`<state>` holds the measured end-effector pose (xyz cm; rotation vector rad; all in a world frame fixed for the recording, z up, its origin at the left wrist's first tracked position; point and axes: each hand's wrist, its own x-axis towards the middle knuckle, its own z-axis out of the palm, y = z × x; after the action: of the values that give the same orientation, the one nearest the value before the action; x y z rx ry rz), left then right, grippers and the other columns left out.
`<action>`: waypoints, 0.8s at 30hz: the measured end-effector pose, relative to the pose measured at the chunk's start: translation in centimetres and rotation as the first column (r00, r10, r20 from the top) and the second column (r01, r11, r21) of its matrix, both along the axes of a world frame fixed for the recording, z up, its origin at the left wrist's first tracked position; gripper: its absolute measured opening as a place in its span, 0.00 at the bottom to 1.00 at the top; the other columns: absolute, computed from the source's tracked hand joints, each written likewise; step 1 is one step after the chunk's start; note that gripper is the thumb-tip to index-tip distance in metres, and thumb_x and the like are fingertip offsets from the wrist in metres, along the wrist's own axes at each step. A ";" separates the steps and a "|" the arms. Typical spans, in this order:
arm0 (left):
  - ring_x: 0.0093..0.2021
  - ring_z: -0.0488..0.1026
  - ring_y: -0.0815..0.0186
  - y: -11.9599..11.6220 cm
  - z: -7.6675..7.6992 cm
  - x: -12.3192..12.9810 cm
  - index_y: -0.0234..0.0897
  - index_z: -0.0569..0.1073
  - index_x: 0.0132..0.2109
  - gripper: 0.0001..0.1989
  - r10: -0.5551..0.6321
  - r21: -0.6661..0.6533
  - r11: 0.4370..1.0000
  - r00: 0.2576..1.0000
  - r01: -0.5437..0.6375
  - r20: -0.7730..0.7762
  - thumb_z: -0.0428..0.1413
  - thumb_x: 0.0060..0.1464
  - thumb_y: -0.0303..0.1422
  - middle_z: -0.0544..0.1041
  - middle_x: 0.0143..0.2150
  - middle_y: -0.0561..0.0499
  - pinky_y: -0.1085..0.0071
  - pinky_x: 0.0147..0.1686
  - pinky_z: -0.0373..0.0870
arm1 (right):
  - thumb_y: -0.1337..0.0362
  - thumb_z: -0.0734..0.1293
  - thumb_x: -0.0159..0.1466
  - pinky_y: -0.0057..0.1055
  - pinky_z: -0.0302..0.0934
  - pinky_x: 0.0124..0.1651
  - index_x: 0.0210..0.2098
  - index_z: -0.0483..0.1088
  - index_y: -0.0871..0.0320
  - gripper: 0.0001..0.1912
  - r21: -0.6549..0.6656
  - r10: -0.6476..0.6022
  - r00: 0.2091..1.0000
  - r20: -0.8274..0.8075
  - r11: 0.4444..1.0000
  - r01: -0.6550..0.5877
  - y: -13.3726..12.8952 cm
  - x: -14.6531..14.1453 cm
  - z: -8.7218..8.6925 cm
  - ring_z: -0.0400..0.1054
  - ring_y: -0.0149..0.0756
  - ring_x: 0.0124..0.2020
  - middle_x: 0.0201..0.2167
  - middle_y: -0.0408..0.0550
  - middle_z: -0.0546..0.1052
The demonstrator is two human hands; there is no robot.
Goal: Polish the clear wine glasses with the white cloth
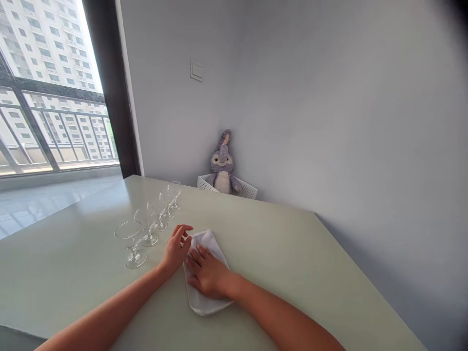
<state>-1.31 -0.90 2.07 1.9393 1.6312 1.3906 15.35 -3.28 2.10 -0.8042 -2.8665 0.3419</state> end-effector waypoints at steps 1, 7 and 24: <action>0.30 0.67 0.71 0.1 -0.5 -0.2 0.39 0.67 0.40 0.10 0.021 0.003 1.000 1.000 -0.021 0.010 0.46 0.50 0.29 0.67 0.40 0.51 0.71 0.32 0.68 | 0.54 0.51 0.64 0.47 0.38 0.61 0.60 0.49 0.63 0.29 0.018 0.014 1.000 0.003 1.000 -0.014 1.6 -0.2 0.0 0.34 0.47 0.63 0.62 0.56 0.48; 0.27 0.65 0.72 0.5 -1.6 -1.3 0.40 0.67 0.41 0.11 0.094 -0.135 0.986 0.995 -0.097 -0.028 0.46 0.50 0.30 0.67 0.37 0.53 0.71 0.30 0.65 | 0.55 0.53 0.64 0.38 0.39 0.62 0.58 0.54 0.61 0.26 0.067 -0.042 0.999 0.015 0.997 0.041 10.5 0.9 -0.7 0.42 0.40 0.62 0.61 0.53 0.53; 0.27 0.65 0.70 0.0 -0.3 -0.8 0.41 0.68 0.36 0.09 -0.005 -0.309 0.950 0.990 -0.039 -0.140 0.45 0.49 0.31 0.68 0.33 0.54 0.73 0.30 0.62 | 0.53 0.44 0.64 0.54 0.48 0.50 0.54 0.58 0.65 0.30 0.237 -0.969 0.183 0.165 0.220 0.946 12.0 32.1 -0.4 0.52 0.56 0.56 0.54 0.68 0.60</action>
<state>-2.13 -0.86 1.78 1.8725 1.8063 0.9486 47.49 8.72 1.69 -2.5495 -1.8203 -0.1055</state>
